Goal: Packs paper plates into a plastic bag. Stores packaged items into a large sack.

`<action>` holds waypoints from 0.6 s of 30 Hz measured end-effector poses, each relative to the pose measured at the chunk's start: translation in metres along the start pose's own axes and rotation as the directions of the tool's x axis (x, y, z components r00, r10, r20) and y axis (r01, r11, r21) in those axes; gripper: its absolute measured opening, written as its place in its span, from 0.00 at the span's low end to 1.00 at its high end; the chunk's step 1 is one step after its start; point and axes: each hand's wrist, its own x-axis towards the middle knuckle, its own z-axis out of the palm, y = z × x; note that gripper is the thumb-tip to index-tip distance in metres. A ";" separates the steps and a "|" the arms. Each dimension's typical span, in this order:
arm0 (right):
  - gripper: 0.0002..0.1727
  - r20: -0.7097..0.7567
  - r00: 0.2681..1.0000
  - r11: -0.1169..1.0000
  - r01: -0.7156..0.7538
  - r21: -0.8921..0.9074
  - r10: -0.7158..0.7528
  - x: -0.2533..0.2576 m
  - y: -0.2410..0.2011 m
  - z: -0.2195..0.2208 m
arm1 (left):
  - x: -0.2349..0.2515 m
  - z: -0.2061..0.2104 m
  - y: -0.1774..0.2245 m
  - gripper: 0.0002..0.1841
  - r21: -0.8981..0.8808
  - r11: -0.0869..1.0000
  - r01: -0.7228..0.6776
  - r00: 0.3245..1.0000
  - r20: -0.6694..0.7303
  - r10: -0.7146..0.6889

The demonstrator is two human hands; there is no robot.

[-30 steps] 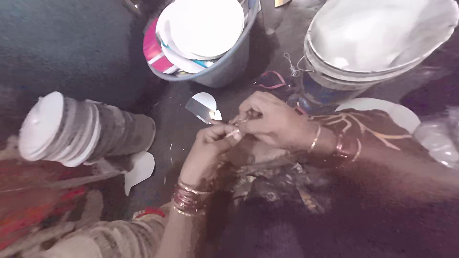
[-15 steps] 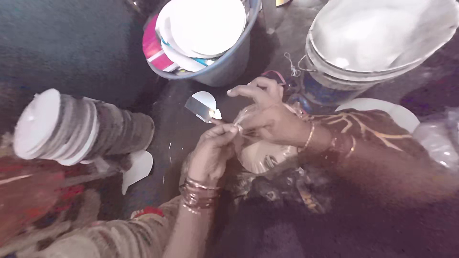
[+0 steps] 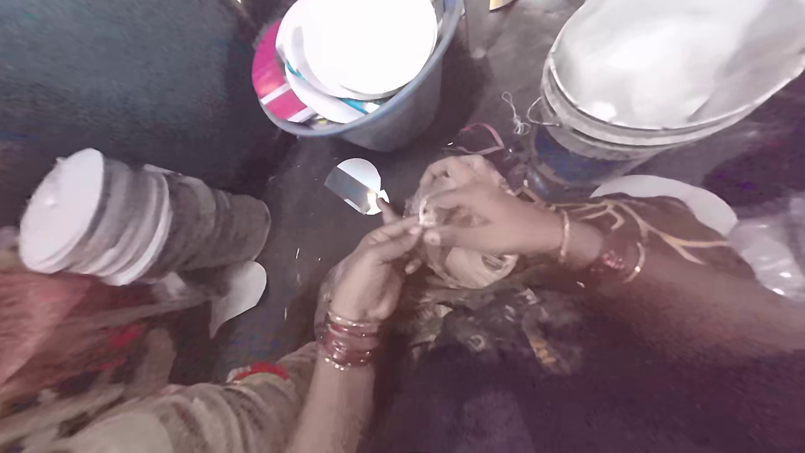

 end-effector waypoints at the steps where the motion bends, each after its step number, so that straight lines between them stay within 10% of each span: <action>1: 0.13 -0.072 0.997 1.000 -0.011 0.014 0.012 -0.001 0.001 0.006 | 0.000 0.003 -0.002 0.18 0.018 1.000 -0.008 1.000 -0.022 0.009; 8: 0.11 -0.377 0.916 0.978 0.061 -0.201 -0.134 -0.007 -0.006 0.017 | 0.001 0.008 -0.009 0.20 0.026 0.994 -0.103 0.985 -0.140 0.106; 14: 0.08 -0.407 0.913 0.999 0.025 -0.034 -0.037 -0.009 -0.010 0.010 | 0.000 0.001 -0.012 0.13 0.213 0.916 -0.340 0.932 -0.058 0.359; 18: 0.07 -0.377 0.925 0.998 0.034 -0.047 -0.049 -0.009 -0.010 0.006 | 0.001 0.005 -0.025 0.07 0.705 0.521 -0.482 0.750 0.024 0.661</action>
